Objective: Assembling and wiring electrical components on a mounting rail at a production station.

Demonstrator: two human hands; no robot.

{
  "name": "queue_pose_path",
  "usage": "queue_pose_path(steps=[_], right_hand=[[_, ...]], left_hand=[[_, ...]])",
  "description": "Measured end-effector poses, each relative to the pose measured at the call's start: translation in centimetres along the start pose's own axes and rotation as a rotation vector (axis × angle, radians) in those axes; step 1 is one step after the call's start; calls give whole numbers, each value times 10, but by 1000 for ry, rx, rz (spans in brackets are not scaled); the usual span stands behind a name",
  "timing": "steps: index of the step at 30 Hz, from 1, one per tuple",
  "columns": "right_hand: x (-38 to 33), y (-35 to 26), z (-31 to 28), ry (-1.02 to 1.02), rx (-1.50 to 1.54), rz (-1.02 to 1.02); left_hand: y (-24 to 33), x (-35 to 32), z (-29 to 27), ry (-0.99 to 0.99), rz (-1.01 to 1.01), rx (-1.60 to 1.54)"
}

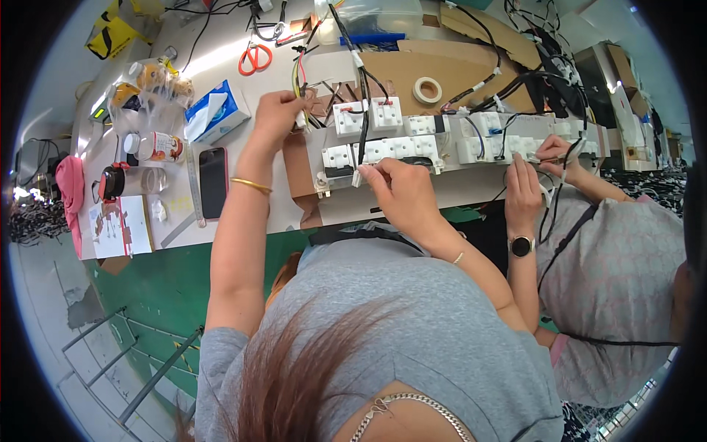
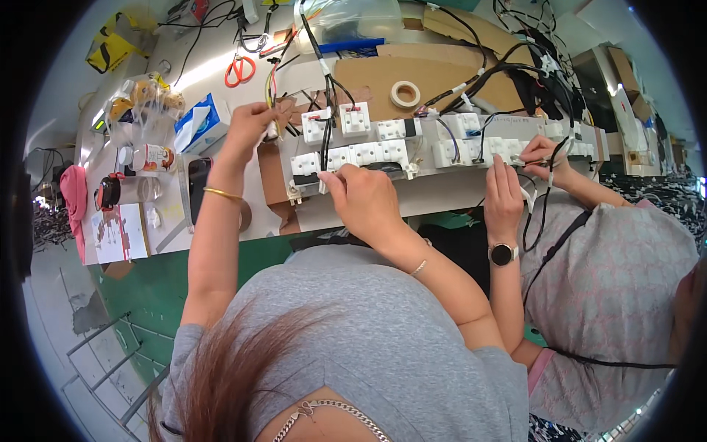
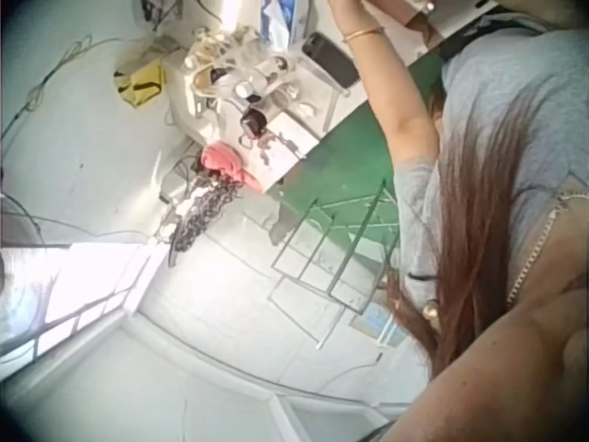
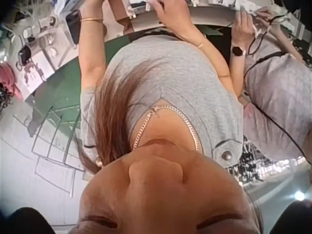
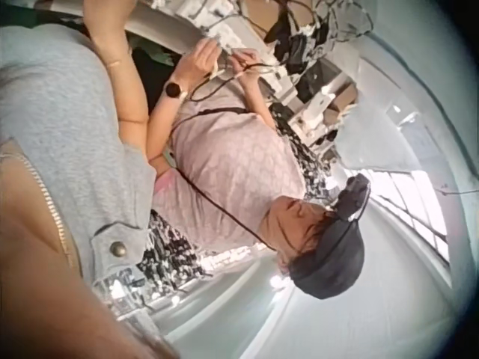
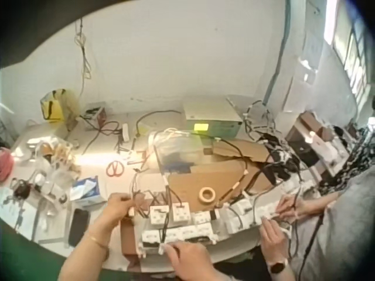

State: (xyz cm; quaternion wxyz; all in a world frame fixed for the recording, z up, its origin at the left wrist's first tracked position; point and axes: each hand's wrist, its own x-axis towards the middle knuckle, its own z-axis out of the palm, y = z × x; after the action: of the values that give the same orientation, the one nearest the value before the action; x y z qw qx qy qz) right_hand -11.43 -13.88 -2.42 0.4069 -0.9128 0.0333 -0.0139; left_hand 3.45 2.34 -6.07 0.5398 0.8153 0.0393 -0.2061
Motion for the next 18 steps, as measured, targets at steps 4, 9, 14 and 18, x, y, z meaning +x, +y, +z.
queue_pose_path(steps=[4,9,14,18], right_hand=[[-5,-3,17,53,-199,15],[-10,7,26,60,31,68],[-18,18,5,-531,1480,649],[-27,26,12,-531,1715,663]], left_hand=[[26,-29,-23,-363,-3,-544],[18,-62,-26,-506,35,-366],[-6,-78,-11,-539,-53,-380],[-5,-85,3,-526,-72,-245]])
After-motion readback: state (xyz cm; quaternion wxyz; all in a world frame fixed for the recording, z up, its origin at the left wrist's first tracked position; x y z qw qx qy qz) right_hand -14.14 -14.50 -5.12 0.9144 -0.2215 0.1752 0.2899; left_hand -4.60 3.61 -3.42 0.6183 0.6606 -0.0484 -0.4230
